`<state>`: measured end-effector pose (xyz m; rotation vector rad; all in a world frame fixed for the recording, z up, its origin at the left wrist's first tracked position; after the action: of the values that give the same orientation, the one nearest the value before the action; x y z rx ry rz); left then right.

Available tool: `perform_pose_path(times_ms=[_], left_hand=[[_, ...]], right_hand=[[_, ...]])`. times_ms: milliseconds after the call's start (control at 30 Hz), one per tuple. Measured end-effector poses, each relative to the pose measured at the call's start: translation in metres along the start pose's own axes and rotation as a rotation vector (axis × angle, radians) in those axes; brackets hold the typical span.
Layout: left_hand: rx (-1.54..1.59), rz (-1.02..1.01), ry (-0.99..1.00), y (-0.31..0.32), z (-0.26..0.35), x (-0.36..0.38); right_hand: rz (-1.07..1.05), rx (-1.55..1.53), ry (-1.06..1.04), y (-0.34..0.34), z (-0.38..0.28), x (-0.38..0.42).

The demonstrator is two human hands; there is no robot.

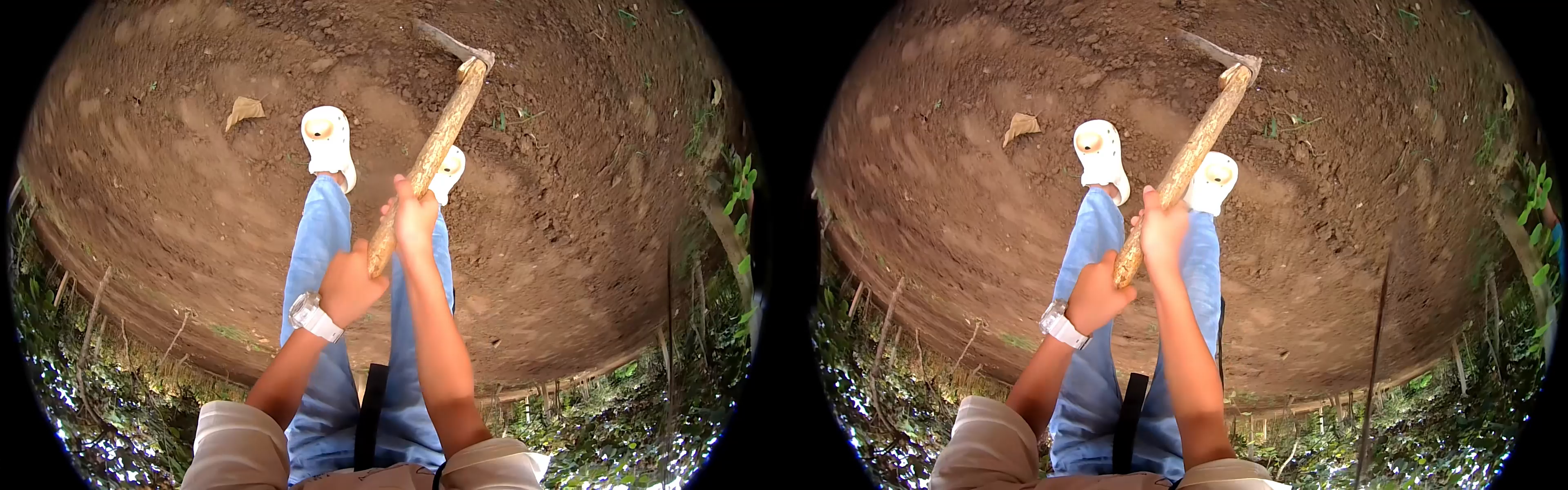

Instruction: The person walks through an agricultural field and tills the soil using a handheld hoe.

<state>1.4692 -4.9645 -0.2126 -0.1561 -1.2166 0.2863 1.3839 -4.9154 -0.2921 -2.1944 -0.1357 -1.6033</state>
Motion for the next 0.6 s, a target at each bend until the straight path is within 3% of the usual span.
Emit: perform_pose_path(times_ms=[233,333,600], left_hand=[[0.038,-0.108,-0.060,0.026,-0.016,0.038],[0.051,-0.076,0.044,0.044,-0.015,0.026],[0.018,0.053,0.380,0.118,0.085,-0.080]], right_hand=[[0.063,-0.032,0.007,-0.037,0.034,0.026],[0.106,-0.104,-0.035,-0.049,0.024,0.016],[0.240,-0.156,-0.439,-0.112,-0.095,-0.084]])
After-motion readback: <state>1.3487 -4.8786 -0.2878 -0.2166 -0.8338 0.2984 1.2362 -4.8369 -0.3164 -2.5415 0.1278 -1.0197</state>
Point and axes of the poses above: each hand's wrist, its own x-axis away from the middle knuckle, its own y-axis out of the palm, z = x × y, the point moved 1 cm from there along -x, towards the middle knuckle, and after that the axes turned 6 degrees about z, right-handed, at the moved point
